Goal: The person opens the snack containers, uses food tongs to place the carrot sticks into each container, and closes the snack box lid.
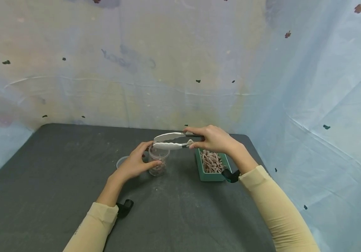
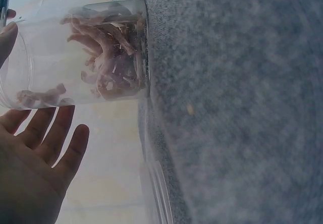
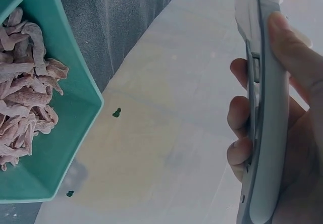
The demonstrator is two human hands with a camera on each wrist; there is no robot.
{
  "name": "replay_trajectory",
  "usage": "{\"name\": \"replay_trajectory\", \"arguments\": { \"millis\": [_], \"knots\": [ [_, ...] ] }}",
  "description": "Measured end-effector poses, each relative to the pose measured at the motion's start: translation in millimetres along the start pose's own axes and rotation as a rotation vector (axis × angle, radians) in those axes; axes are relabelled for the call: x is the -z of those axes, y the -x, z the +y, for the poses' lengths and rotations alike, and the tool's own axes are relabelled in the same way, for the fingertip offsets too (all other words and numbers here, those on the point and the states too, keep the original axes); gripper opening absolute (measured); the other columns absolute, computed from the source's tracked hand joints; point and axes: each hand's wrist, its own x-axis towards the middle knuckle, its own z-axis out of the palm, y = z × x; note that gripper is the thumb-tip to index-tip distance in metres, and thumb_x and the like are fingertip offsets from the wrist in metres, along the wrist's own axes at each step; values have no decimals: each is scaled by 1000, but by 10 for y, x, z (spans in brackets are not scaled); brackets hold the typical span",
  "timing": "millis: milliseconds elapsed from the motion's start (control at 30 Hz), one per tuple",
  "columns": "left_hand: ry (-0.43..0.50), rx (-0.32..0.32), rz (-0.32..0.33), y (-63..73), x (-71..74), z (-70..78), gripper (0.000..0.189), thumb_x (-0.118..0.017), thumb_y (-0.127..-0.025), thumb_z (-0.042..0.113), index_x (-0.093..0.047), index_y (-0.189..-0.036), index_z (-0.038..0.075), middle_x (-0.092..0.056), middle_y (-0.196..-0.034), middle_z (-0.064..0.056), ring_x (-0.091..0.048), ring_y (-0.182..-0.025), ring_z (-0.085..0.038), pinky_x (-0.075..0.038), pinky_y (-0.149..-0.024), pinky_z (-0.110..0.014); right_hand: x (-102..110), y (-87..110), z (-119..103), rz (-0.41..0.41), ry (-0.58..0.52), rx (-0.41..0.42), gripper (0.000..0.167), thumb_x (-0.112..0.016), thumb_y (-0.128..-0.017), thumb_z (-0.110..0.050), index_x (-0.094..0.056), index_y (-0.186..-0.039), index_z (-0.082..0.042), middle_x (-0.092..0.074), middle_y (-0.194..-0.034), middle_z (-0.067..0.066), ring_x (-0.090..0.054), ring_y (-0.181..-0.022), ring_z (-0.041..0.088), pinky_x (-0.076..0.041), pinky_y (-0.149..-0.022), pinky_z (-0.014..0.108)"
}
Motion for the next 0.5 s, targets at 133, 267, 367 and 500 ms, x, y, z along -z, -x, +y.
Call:
{"name": "replay_trajectory", "arguments": {
  "millis": [133, 267, 367, 500],
  "knots": [
    [-3, -5, -2, -5, -8, -7, 92, -78, -93, 50, -31, -163, 13, -42, -156, -17, -49, -135, -43, -45, -103, -66, 0, 7, 14, 40, -15, -3, 66, -74, -98, -38, -49, -158, -27, -66, -81, -7, -48, -54, 12, -43, -59, 34],
    [4, -19, -4, -8, -11, 0, 90, -78, -93, 50, -32, -163, 16, -41, -157, -16, -49, -134, -44, -46, -103, -64, 11, 1, 24, 73, 6, -29, 67, -75, -98, -36, -48, -158, -26, -69, -89, -7, -50, -54, 12, -43, -59, 35],
    [6, -40, -2, -13, -21, 13, 88, -78, -93, 48, -34, -162, 17, -42, -156, -15, -50, -133, -43, -46, -104, -63, 16, -3, 42, 77, 20, -59, 67, -74, -98, -37, -47, -159, -27, -64, -80, -6, -50, -53, 13, -43, -59, 35],
    [8, -55, -5, -14, -36, 29, 86, -79, -93, 46, -35, -161, 16, -44, -154, -15, -50, -133, -41, -45, -105, -62, 5, 6, 71, 59, 16, -82, 67, -73, -99, -40, -46, -159, -28, -61, -73, -7, -50, -55, 13, -44, -62, 36]
  ]
}}
